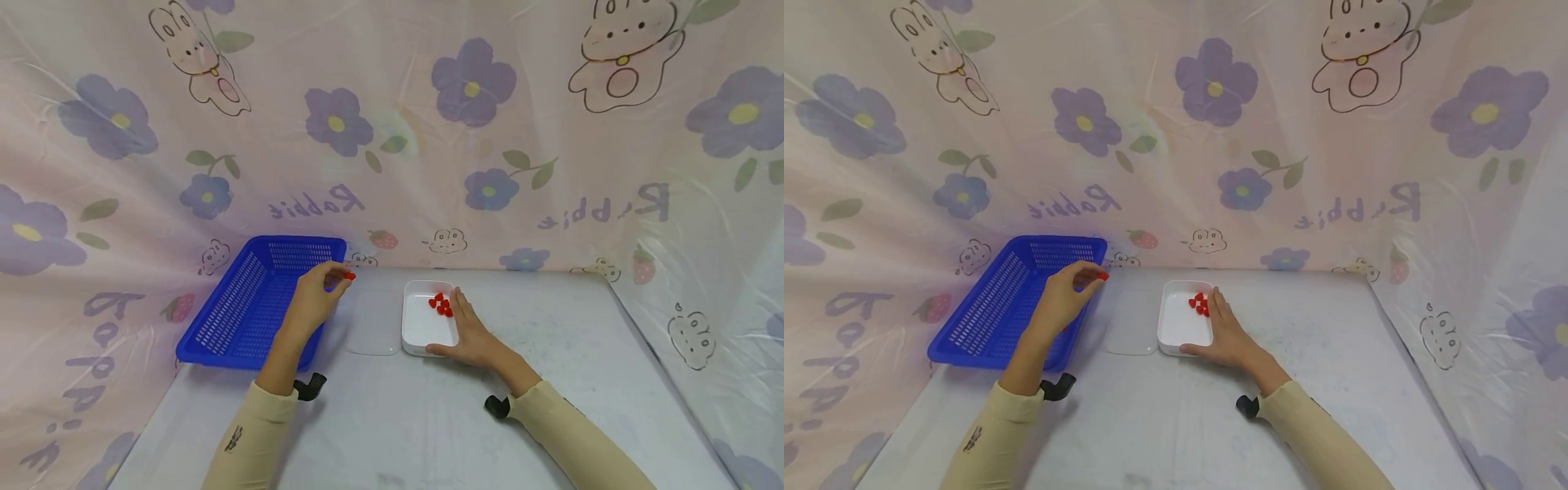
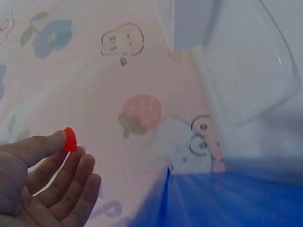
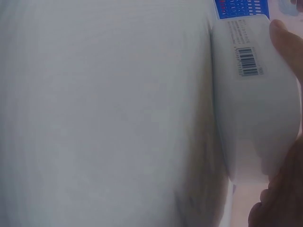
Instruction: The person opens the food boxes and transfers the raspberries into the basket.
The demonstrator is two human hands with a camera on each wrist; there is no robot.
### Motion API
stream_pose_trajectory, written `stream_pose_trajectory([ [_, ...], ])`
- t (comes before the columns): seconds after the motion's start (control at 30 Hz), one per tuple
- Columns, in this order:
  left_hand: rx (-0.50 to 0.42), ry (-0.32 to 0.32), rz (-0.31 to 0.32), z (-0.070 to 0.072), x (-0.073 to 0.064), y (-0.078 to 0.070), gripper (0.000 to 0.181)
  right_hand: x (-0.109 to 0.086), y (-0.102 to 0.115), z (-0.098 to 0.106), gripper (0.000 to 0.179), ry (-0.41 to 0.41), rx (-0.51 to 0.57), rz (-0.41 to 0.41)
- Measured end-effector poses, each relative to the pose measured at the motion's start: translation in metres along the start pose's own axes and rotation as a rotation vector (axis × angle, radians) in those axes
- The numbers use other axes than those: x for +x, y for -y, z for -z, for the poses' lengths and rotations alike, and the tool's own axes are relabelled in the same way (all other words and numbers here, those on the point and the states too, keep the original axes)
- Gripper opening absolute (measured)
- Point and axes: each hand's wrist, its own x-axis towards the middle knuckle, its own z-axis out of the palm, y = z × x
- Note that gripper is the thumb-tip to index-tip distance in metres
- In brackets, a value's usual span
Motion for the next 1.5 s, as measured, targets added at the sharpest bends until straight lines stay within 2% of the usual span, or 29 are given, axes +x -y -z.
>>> stream_pose_trajectory([
  [0.27, 0.047, 0.016, 0.054, 0.027, -0.007, 0.016, 0.029, -0.001, 0.000, -0.001, 0.144, 0.000, -0.019, 0.009],
  [0.6, 0.129, 0.019, 0.098, 0.067, -0.005, 0.041, 0.027, -0.001, -0.001, -0.001, 0.145, -0.009, -0.005, 0.010],
  [0.83, 0.147, 0.037, 0.133, 0.087, -0.007, 0.053, 0.029, -0.001, -0.001, -0.001, 0.145, -0.013, -0.001, 0.010],
  [1.13, 0.183, 0.070, 0.163, 0.100, -0.005, 0.068, 0.031, -0.001, -0.002, -0.002, 0.144, -0.013, 0.001, 0.015],
  [1.3, 0.204, 0.071, 0.177, 0.101, -0.008, 0.080, 0.029, -0.001, -0.001, -0.001, 0.144, -0.013, 0.002, 0.016],
  [1.5, 0.225, 0.077, 0.201, 0.099, -0.011, 0.086, 0.027, 0.000, -0.001, -0.002, 0.144, -0.011, 0.005, 0.016],
])
